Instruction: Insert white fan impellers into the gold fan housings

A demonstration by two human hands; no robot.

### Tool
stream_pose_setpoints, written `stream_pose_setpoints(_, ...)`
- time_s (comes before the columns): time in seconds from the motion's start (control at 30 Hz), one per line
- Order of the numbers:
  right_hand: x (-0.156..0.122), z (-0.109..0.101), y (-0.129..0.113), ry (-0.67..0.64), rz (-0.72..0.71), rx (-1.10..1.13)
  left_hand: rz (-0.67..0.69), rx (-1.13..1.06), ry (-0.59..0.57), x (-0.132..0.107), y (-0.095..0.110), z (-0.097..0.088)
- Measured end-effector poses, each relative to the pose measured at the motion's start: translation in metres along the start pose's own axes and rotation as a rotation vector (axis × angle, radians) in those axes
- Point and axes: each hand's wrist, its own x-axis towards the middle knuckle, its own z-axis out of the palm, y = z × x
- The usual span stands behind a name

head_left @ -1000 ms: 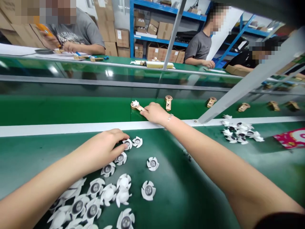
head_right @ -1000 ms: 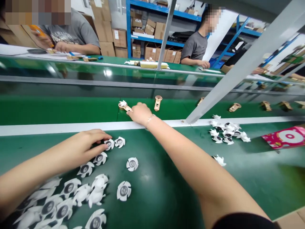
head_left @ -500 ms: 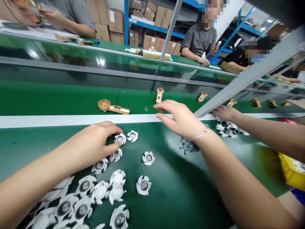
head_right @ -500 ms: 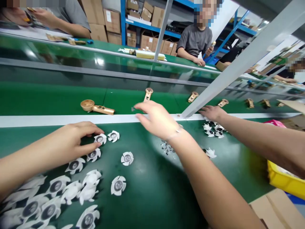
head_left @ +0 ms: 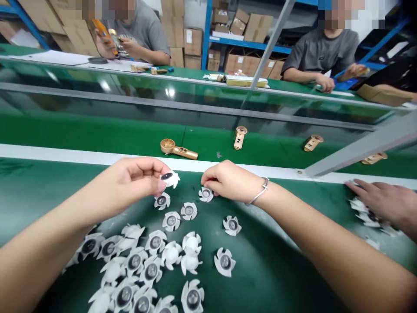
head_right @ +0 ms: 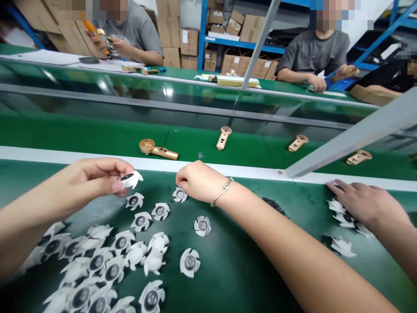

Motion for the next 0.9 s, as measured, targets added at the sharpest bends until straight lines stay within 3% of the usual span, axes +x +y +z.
stream_pose_setpoints(0.13, 0.003, 0.002, -0.003, -0.073, 0.000, -0.083, -0.023, -0.491, -0.091, -0.004, -0.002, 0.004)
stream_pose_setpoints(0.27, 0.003, 0.005, -0.007, -0.109, -0.007, -0.199, -0.011, -0.682, -0.111, -0.004, 0.001, 0.005)
stream_pose_setpoints(0.5, 0.005, 0.012, -0.024, -0.154, 0.093, -0.384, -0.017, -0.647, -0.071, -0.006, -0.002, 0.000)
stream_pose_setpoints(0.63, 0.011, 0.023, -0.028, -0.112, 0.169, -0.407, -0.024, -0.577, -0.079, -0.009, 0.002, 0.005)
stream_pose_setpoints(0.77, 0.005, 0.017, -0.033, -0.008, 0.153, -0.276, 0.054, -0.459, -0.100, -0.013, 0.003, 0.015)
stream_pose_setpoints(0.9, -0.022, -0.001, -0.056, 0.139, 0.082, -0.032, 0.122, -0.367, -0.142, -0.019, 0.000, 0.027)
